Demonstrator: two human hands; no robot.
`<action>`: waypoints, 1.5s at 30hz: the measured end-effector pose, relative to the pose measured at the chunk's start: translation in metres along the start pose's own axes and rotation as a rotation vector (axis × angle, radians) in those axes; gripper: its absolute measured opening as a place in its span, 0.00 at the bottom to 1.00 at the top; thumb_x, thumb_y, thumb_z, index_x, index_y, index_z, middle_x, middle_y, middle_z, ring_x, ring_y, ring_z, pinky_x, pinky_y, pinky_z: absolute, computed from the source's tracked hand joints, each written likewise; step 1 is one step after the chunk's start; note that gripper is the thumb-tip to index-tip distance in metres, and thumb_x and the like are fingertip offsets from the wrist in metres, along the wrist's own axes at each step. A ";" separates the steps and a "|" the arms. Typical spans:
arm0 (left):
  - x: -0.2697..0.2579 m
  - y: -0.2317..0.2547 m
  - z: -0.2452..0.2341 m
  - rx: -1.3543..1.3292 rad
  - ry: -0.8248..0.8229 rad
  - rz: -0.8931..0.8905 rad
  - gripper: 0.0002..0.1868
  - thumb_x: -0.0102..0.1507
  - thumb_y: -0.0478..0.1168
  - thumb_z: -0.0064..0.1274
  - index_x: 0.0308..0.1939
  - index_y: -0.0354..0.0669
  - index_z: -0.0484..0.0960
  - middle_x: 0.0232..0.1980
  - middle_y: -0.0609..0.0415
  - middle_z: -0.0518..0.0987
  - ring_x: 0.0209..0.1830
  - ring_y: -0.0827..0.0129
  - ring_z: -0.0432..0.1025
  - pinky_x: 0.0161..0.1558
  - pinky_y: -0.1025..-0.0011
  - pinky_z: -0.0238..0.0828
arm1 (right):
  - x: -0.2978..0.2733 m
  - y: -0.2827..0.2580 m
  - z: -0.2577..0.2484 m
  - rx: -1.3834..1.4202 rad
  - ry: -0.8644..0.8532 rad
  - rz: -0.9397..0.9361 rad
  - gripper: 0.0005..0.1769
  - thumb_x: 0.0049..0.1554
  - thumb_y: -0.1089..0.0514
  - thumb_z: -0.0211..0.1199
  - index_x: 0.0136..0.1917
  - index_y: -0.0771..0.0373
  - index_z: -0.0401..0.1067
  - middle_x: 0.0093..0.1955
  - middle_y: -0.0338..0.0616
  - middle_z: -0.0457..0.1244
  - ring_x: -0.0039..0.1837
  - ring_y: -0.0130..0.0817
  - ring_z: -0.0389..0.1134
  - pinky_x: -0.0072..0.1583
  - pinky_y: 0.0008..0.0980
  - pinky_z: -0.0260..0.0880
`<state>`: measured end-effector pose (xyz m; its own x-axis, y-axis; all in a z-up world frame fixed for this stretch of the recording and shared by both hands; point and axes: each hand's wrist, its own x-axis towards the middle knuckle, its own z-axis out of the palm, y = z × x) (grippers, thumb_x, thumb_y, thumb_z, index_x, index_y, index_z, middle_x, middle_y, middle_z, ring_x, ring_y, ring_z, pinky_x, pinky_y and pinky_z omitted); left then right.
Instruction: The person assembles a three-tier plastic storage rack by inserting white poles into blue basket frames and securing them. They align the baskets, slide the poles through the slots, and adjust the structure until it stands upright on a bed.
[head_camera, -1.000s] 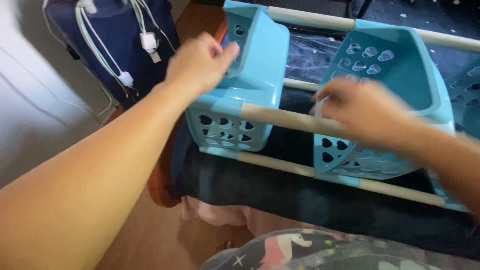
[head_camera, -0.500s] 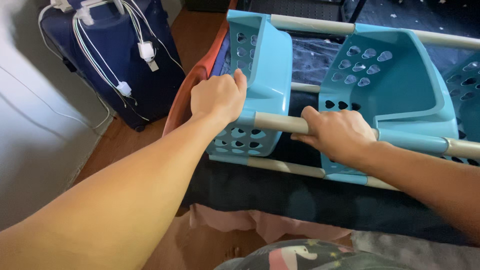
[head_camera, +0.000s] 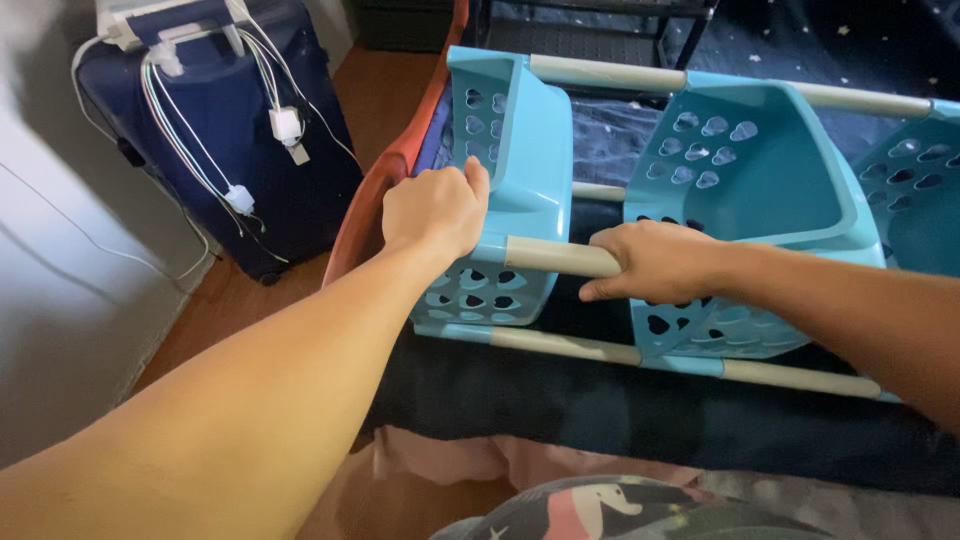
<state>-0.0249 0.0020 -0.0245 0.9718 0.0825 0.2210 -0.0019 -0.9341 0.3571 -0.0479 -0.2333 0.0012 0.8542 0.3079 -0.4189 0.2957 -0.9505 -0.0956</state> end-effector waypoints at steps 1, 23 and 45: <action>0.000 0.000 0.000 -0.002 -0.001 -0.001 0.37 0.72 0.55 0.24 0.28 0.40 0.85 0.34 0.39 0.83 0.36 0.43 0.79 0.44 0.48 0.74 | 0.002 0.002 -0.002 0.065 -0.041 -0.005 0.24 0.52 0.34 0.65 0.51 0.53 0.75 0.36 0.39 0.68 0.37 0.32 0.70 0.41 0.36 0.71; -0.001 0.001 0.005 0.024 0.065 0.011 0.37 0.73 0.55 0.26 0.24 0.41 0.85 0.28 0.40 0.82 0.30 0.42 0.78 0.39 0.48 0.74 | -0.022 -0.006 0.010 -0.104 0.155 0.130 0.22 0.59 0.32 0.54 0.48 0.50 0.69 0.32 0.41 0.71 0.36 0.37 0.74 0.43 0.40 0.73; -0.003 0.004 0.005 0.013 0.080 0.006 0.36 0.72 0.54 0.26 0.24 0.40 0.85 0.28 0.40 0.82 0.29 0.44 0.79 0.38 0.49 0.75 | -0.019 0.003 0.040 -0.268 0.826 -0.276 0.25 0.48 0.34 0.64 0.47 0.54 0.69 0.37 0.42 0.66 0.40 0.46 0.70 0.41 0.46 0.69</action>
<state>-0.0264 -0.0035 -0.0279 0.9498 0.1039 0.2950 -0.0042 -0.9389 0.3442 -0.0802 -0.2433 -0.0277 0.7420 0.5536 0.3780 0.5368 -0.8285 0.1597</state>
